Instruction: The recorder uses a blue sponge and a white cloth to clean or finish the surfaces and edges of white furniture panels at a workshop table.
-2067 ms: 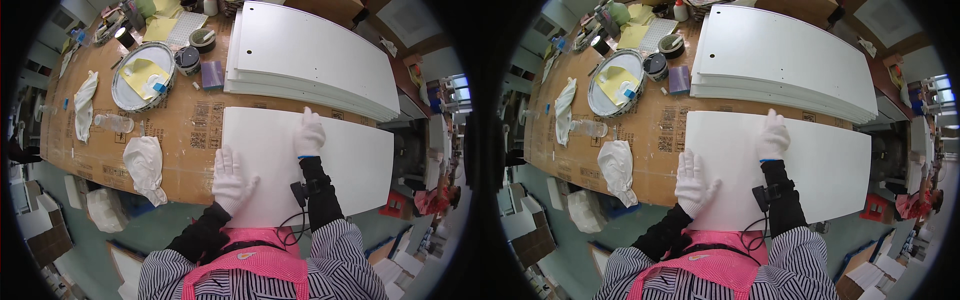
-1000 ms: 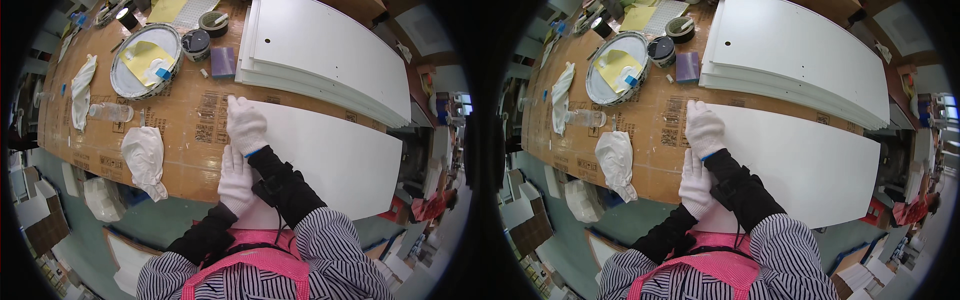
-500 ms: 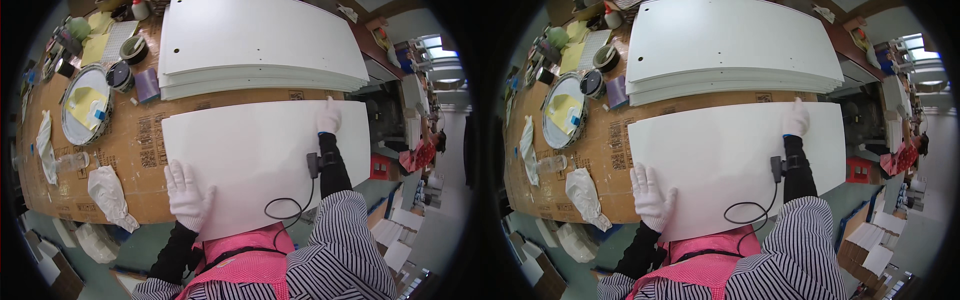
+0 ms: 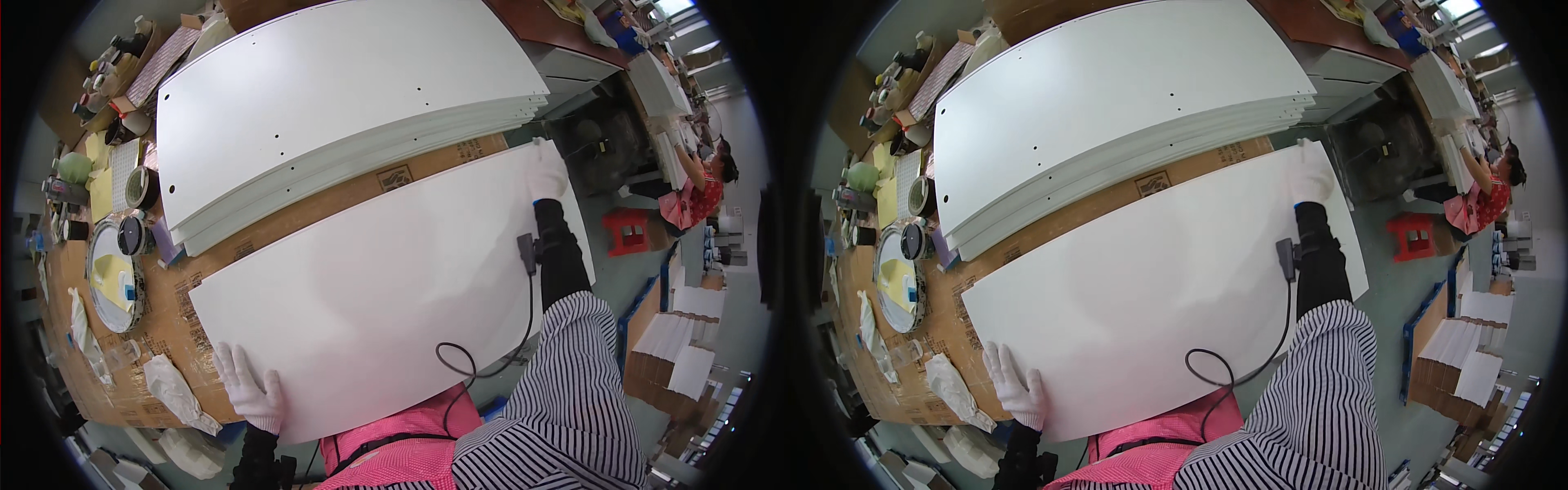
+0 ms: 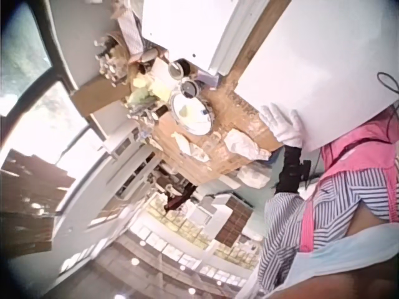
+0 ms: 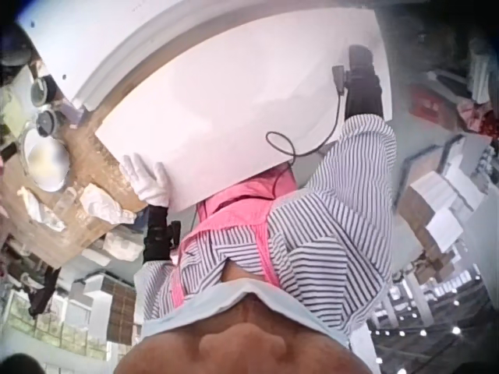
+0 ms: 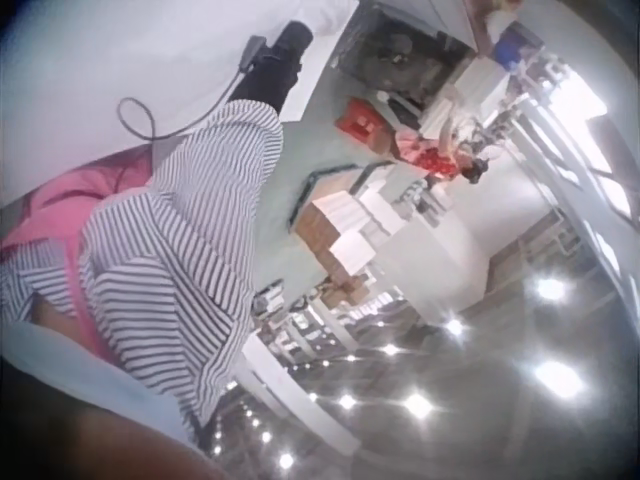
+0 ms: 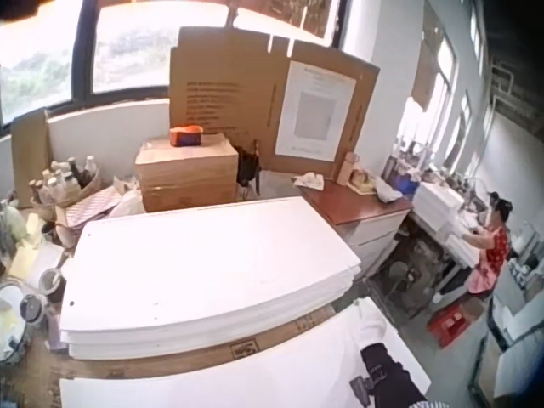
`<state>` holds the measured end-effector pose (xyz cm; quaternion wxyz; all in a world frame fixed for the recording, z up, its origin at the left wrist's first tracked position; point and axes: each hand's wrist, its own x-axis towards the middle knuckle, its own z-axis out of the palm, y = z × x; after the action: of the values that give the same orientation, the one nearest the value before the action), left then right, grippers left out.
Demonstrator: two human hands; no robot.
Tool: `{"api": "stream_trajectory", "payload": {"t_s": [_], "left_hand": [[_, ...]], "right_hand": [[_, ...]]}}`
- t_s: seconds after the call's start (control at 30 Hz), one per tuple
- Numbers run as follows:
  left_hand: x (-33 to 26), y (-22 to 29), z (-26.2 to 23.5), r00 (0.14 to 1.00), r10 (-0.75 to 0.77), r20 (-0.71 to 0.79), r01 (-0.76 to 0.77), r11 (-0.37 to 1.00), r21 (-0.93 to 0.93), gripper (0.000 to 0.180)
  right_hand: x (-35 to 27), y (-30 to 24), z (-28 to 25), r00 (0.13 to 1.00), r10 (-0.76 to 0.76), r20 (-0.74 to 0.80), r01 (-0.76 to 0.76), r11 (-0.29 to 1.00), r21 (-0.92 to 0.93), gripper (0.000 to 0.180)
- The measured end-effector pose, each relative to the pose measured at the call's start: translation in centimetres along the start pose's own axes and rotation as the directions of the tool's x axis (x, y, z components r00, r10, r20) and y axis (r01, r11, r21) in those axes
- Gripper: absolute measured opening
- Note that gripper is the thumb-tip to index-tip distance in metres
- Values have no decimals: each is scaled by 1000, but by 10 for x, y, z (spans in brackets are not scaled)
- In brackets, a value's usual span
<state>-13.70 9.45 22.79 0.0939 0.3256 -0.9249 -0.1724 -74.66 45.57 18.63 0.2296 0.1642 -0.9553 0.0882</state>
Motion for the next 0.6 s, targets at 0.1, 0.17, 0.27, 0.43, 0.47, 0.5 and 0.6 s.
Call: {"api": "stream_trajectory", "payload": {"t_s": [0.1,0.17,0.27,0.43,0.47,0.5,0.6], "left_hand": [[0,-2,-6,1000,0,5,-1,999,49,74],[-2,-2,-16,1000,-13,11,12,996,93,72],[-1,-2,-12,1000,1,15,-2,998,60,70],[-6,-5,-11,998,-27,58,20,994,111,69],[-3,-2,-5,998,-12,65,6,995,97,69],[-1,-1,-1,998,2,68,-8,996,87,69],[2,1,-2,999,2,42,-4,999,49,67]], "right_hand": [[8,-22,2,993,70,91,-64,996,-65,40],[-34,-110,2,971,-91,223,18,950,310,25],[-92,-194,-47,831,-506,229,345,793,502,29],[-8,-67,-20,963,-28,267,-15,987,158,35],[15,-5,-14,992,-110,68,104,991,84,34],[39,36,-14,965,135,226,-112,988,-109,31],[40,60,-19,964,231,127,-215,968,-130,34]]}}
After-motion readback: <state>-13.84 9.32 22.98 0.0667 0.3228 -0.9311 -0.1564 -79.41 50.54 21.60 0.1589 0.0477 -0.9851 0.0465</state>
